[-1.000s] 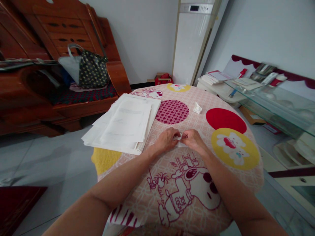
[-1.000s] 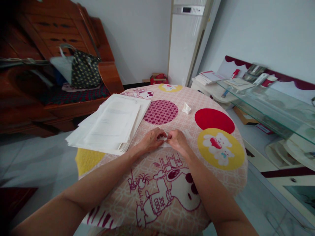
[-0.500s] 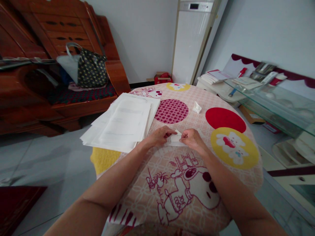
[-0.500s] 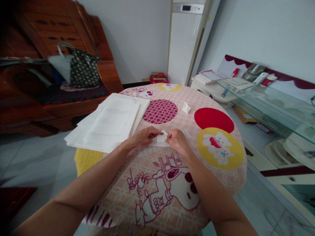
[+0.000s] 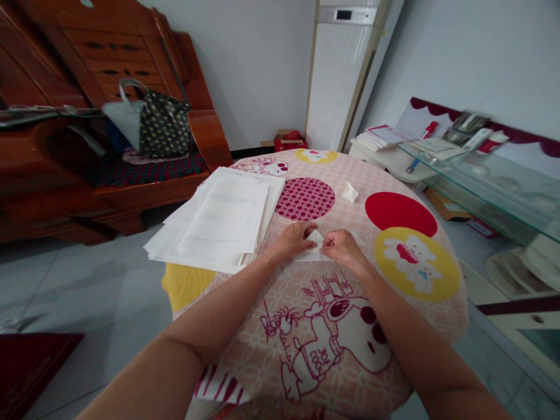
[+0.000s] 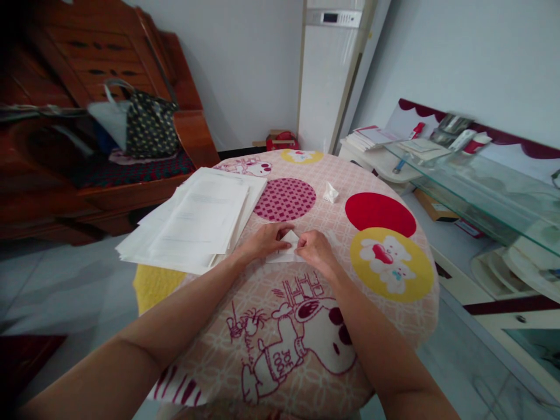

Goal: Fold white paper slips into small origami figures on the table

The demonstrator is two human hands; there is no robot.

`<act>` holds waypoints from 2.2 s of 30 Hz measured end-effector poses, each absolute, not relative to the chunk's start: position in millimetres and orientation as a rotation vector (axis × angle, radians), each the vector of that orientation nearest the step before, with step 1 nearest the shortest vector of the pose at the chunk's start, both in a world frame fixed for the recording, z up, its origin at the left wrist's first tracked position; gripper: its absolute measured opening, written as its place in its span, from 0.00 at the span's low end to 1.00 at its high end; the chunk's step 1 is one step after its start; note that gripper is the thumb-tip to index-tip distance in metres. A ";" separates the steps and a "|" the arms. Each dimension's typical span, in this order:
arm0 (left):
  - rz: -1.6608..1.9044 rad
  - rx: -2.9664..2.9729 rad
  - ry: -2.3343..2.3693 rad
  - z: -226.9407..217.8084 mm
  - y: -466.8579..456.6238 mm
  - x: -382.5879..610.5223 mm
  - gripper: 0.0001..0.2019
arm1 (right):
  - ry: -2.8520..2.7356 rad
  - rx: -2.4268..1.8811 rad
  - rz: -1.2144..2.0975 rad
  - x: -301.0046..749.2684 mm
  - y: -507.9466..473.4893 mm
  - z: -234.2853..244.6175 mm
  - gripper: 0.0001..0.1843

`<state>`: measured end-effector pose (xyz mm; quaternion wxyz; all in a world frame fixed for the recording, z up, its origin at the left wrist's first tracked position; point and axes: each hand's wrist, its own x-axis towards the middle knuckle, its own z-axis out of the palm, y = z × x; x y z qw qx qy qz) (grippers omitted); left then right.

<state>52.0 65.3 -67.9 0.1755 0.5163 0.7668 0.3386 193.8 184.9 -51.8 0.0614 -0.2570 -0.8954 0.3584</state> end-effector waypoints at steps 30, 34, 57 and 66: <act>1.560 1.125 1.691 -70.3 53.2 54.8 0.14 | -1.903 -0.662 1.468 195.0 185.6 -56.5 0.17; 1.639 1.357 1.973 -65.7 49.3 53.6 0.25 | -2.108 -0.445 0.760 201.1 195.1 -50.6 0.18; 0.536 2.082 2.132 -58.3 34.2 54.4 0.06 | -3.039 -0.024 0.493 210.9 199.4 -47.6 0.09; 0.647 1.876 2.114 -57.0 32.6 39.2 0.04 | -2.872 -0.210 0.988 208.1 215.8 -48.9 0.08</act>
